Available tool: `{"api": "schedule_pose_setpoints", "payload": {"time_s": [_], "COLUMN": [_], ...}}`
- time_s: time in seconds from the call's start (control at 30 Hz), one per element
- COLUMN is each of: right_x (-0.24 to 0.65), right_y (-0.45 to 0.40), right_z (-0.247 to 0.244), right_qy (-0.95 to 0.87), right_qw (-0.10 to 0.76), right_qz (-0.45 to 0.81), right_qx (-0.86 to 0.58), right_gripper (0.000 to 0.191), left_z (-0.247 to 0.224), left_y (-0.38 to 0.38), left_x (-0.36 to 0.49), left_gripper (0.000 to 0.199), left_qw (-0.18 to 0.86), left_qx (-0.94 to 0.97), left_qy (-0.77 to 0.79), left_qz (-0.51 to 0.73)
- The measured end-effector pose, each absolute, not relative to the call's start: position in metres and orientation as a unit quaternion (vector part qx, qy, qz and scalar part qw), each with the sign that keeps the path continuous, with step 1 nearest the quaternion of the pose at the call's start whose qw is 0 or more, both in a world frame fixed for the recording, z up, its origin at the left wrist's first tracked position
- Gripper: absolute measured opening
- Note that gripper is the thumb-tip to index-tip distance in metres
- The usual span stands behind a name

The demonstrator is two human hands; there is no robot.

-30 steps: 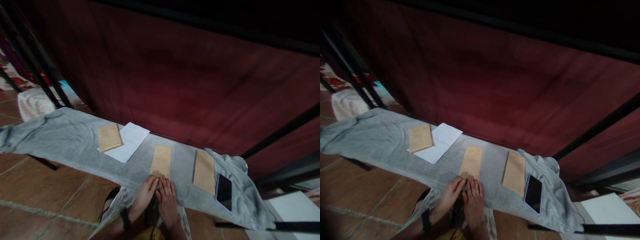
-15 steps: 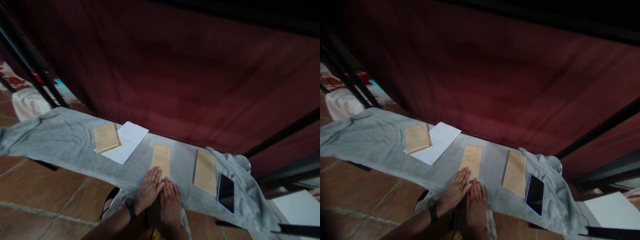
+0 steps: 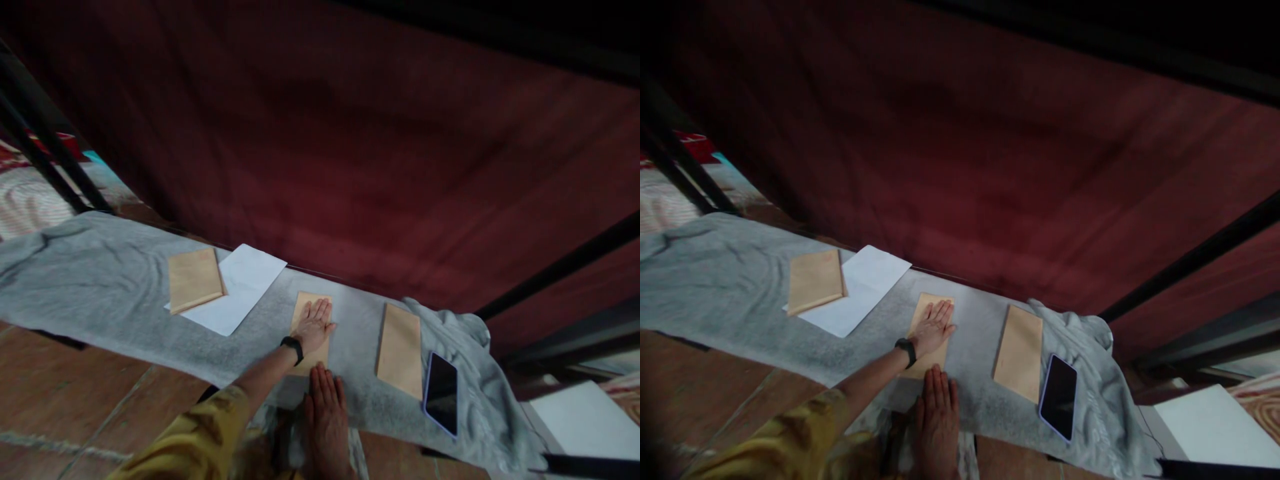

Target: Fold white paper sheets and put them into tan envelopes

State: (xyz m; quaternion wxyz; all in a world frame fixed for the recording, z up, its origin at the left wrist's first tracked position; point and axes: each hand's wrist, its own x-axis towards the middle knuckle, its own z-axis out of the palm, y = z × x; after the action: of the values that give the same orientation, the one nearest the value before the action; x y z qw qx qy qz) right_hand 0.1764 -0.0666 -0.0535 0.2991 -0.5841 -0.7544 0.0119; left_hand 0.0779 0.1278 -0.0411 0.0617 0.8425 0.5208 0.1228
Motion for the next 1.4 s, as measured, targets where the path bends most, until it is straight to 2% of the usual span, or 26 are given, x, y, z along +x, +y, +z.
{"api": "schedule_pose_setpoints", "payload": {"time_s": [0.33, 0.57, 0.87, 1.17, 1.4], "right_x": [0.181, 0.181, 0.181, 0.183, 0.202], "right_y": [-0.066, -0.068, -0.071, -0.073, -0.082], "right_z": [-0.059, -0.053, -0.058, -0.054, -0.058], "right_qy": [-0.783, -0.775, -0.781, -0.785, -0.795], "right_qw": [0.268, 0.277, 0.243, 0.223, 0.214], "right_qz": [-0.015, 0.014, 0.026, 0.047, 0.025], "right_qx": [-0.561, -0.568, -0.574, -0.576, -0.567], "right_gripper": [0.052, 0.050, 0.044, 0.051, 0.050], "left_z": [-0.038, -0.040, -0.028, -0.016, -0.018], "left_y": [0.132, 0.098, 0.025, -0.012, -0.016], "left_x": [0.072, 0.058, 0.027, -0.020, -0.030], "left_gripper": [0.059, 0.056, 0.053, 0.069, 0.069], "left_qw": [0.072, 0.087, 0.143, 0.165, 0.188], "left_qx": [0.861, 0.878, 0.890, 0.913, 0.909], "left_qy": [0.489, 0.454, 0.410, 0.330, 0.336], "left_qz": [0.119, 0.126, 0.141, 0.175, 0.160]}}
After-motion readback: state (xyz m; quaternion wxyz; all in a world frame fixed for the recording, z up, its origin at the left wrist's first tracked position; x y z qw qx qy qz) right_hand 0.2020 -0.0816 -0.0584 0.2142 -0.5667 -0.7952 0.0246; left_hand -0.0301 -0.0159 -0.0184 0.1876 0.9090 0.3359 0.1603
